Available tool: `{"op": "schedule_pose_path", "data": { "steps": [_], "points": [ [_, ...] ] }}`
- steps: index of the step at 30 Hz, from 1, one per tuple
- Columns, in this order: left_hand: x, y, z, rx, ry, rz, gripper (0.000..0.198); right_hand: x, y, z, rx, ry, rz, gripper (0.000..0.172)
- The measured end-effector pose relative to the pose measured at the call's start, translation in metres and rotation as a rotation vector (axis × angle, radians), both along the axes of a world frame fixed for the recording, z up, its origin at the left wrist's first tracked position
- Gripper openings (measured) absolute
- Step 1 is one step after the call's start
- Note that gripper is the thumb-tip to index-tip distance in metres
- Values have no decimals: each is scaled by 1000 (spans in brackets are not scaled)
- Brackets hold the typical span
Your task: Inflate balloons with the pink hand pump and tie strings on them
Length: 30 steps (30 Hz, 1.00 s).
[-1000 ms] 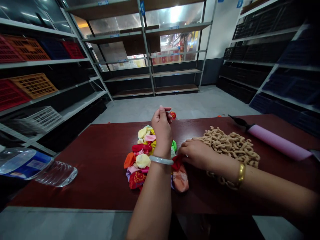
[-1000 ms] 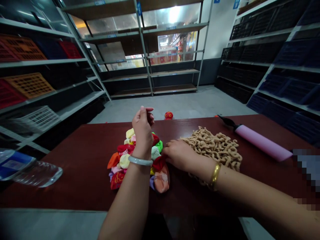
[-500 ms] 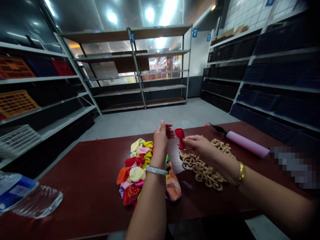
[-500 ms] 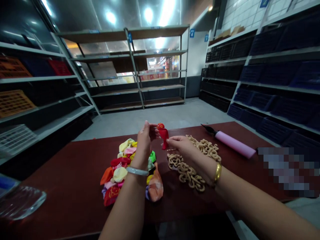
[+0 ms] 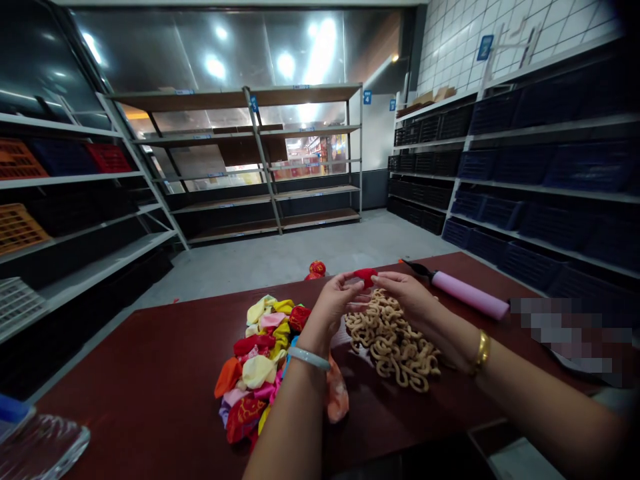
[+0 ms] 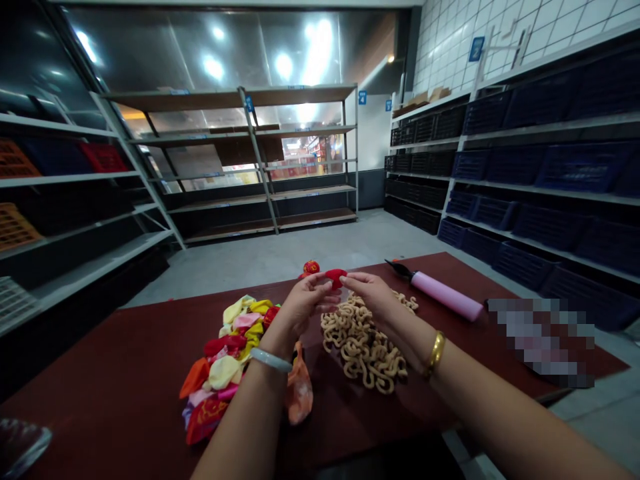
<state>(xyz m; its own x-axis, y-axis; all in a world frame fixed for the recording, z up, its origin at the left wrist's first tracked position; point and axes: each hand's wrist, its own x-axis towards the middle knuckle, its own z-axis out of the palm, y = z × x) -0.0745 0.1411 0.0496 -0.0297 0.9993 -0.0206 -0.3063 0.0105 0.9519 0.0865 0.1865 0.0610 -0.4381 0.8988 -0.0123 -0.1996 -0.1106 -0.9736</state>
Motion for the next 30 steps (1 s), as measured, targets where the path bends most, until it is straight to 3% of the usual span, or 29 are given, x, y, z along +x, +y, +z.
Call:
{"op": "schedule_pose_path", "data": {
  "steps": [7, 13, 18, 23, 30],
  "points": [
    [6, -2, -2, -15, 64, 3, 45, 1, 5, -8, -3, 16, 55, 42],
    [4, 1, -10, -72, 92, -128, 45, 4, 7, -10, -19, 57, 88, 37],
    [9, -1, -6, -49, 88, -202, 46, 1, 10, -10, 13, 83, 77, 36],
    [13, -2, -4, -32, 47, -124, 44, -2, 15, -13, 55, 90, 62, 36],
    [22, -2, -8, -126, -35, -189, 34, -1, 23, -12, 43, 97, 47, 39]
  ]
}}
